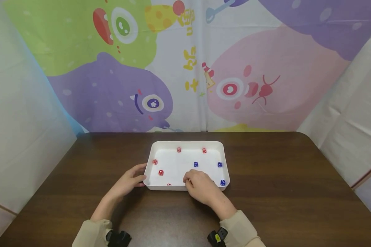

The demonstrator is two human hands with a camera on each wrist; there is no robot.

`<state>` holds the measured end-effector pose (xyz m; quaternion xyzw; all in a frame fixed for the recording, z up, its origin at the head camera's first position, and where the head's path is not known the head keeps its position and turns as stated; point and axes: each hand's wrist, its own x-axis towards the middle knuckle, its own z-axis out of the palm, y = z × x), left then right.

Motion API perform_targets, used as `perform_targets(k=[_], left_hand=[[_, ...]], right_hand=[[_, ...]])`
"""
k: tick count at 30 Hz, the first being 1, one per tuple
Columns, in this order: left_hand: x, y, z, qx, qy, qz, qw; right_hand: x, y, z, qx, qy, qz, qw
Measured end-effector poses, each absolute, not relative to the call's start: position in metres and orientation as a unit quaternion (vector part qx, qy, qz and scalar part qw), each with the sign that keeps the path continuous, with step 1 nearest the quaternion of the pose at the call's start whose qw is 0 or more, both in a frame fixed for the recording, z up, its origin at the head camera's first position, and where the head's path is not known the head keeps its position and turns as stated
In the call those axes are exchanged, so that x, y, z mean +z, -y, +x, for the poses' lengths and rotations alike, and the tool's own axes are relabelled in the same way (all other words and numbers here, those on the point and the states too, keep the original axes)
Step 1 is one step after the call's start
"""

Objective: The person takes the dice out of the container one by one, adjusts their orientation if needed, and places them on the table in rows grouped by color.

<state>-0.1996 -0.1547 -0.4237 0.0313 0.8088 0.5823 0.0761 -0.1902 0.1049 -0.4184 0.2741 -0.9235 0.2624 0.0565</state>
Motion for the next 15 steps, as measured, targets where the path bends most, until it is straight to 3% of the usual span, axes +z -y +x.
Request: perform_targets(k=[15], left_hand=[[-0.4271, 0.1567, -0.2015, 0.572, -0.816, 0.032, 0.073]], right_hand=[[-0.4144, -0.0986, -0.1834, 0.273, 0.914, 0.260, 0.150]])
